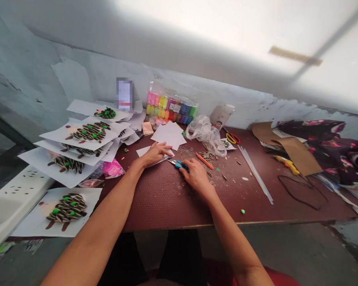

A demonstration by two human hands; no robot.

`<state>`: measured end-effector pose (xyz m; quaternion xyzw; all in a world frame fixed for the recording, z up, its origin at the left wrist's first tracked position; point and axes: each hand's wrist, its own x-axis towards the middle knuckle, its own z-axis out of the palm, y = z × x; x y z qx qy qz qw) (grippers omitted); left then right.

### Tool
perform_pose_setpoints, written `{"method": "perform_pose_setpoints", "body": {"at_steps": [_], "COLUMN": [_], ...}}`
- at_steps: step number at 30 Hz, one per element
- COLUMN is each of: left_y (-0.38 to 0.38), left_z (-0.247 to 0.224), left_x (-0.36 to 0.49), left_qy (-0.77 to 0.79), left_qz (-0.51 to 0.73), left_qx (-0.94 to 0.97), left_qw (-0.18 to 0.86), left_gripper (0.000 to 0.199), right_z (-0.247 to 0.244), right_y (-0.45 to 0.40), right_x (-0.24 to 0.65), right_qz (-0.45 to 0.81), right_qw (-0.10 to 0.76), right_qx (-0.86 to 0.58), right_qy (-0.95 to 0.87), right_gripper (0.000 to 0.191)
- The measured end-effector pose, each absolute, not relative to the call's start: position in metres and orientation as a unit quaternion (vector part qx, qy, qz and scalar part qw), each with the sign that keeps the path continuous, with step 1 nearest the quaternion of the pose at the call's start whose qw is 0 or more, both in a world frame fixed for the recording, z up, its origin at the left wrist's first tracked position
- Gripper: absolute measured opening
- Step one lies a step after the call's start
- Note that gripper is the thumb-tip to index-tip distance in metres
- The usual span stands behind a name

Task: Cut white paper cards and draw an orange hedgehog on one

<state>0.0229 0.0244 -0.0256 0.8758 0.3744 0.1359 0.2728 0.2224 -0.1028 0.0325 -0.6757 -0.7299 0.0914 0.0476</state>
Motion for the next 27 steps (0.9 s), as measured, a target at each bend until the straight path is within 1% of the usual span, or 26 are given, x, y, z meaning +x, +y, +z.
{"method": "perform_pose_setpoints", "body": {"at_steps": [20,27], "left_y": [0.0253,0.0284], "left_z": [-0.024,-0.0234], "left_x": [0.0221,0.0202], "left_qy": [0.37,0.362], "left_qz": [0.124,0.12], "left_qx": [0.879,0.883], "left_qw": [0.275,0.275], "left_gripper": [0.053,0.05], "right_z": [0.0307,0.0307], "right_y": [-0.1028,-0.1034], "right_x": [0.217,0.2138], "right_qz": [0.105,0.108], "right_qw": [0.055,0.052], "right_qx": [-0.653,-0.648], "right_qy": [-0.748,-0.752], "right_gripper": [0.03,0.028]}}
